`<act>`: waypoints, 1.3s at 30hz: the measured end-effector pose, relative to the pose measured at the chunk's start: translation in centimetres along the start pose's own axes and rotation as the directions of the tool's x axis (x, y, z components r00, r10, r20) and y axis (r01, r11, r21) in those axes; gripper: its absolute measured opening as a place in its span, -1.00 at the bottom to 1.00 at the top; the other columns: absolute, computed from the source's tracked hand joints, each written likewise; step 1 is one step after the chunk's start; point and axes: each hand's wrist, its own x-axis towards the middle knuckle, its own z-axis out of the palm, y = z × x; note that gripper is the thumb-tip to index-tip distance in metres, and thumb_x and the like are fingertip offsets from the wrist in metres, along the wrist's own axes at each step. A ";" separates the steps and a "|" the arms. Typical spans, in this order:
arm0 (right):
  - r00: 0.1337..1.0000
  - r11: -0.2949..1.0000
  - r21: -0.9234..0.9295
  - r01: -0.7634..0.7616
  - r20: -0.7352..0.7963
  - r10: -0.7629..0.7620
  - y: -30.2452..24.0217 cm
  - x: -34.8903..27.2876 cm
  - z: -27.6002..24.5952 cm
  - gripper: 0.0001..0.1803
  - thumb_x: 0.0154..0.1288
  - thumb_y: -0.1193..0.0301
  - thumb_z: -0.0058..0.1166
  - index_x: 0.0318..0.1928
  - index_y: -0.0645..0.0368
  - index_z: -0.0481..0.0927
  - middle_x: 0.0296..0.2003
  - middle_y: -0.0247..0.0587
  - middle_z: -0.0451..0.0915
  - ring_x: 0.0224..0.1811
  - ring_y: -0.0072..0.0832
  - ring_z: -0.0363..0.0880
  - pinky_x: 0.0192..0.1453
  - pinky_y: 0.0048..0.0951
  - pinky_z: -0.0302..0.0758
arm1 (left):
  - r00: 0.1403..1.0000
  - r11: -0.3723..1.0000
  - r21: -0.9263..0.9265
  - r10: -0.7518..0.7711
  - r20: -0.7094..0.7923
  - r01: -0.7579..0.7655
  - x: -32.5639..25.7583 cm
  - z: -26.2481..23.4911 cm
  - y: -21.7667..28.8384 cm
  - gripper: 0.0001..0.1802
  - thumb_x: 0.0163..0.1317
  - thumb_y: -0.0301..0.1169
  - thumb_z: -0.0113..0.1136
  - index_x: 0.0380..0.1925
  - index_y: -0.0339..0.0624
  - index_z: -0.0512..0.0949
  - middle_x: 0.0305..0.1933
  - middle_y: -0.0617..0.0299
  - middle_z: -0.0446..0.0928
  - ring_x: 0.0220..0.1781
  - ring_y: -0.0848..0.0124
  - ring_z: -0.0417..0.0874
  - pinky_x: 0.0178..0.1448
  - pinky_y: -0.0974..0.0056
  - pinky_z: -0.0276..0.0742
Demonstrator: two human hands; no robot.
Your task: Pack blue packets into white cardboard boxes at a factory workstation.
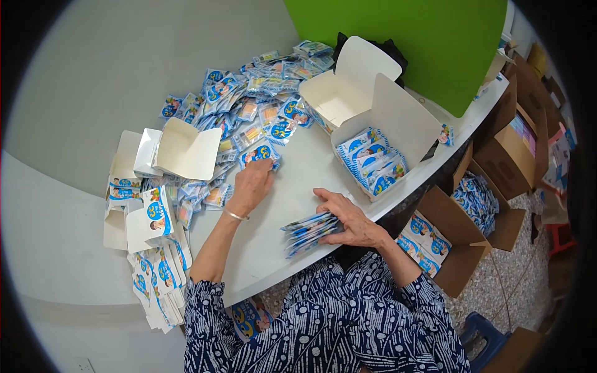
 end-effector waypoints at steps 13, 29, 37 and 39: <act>0.977 0.961 0.173 -0.214 0.015 0.215 0.0 0.0 0.0 0.00 -0.12 0.22 0.44 0.28 0.20 0.11 0.28 0.08 0.24 0.32 -0.08 0.26 0.37 -0.23 0.22 | 0.878 0.625 -0.678 -0.027 0.477 0.387 -1.4 -3.3 6.0 -0.64 0.24 -0.27 0.21 -0.06 -0.30 0.55 -0.09 0.05 0.59 -0.12 0.26 0.62 -0.01 0.25 0.51; 0.988 0.987 0.049 -0.151 0.039 0.149 -0.1 -0.2 -0.3 -0.21 -0.14 0.17 0.42 0.15 0.10 0.41 0.03 -0.11 0.47 0.17 -0.10 0.32 0.31 -0.20 0.22 | 0.918 0.622 -0.705 -0.381 0.107 0.340 -4.8 -4.2 6.1 -0.58 0.26 -0.42 0.14 0.12 -0.22 0.39 0.17 0.05 0.42 0.15 0.18 0.49 0.25 0.19 0.42; 0.989 0.990 0.027 -0.135 0.057 0.133 -0.5 0.1 -0.5 -0.21 -0.17 0.16 0.46 0.13 0.08 0.46 0.00 -0.18 0.48 0.15 -0.18 0.33 0.29 -0.23 0.24 | 0.971 0.970 0.188 -0.181 0.158 0.151 -10.7 -3.2 -5.4 -0.44 0.05 -0.57 0.15 0.13 -0.41 0.32 0.13 -0.14 0.44 0.21 -0.07 0.43 0.23 0.05 0.40; 0.991 0.992 0.035 -0.124 0.047 0.123 -0.6 0.0 -0.4 -0.23 -0.15 0.16 0.45 0.12 0.08 0.45 -0.02 -0.19 0.48 0.13 -0.18 0.34 0.27 -0.23 0.25 | 0.933 0.947 0.262 -0.253 0.258 0.184 -9.7 -2.6 -5.3 -0.45 0.07 -0.54 0.15 0.13 -0.40 0.33 0.11 -0.12 0.45 0.17 -0.03 0.45 0.19 0.07 0.42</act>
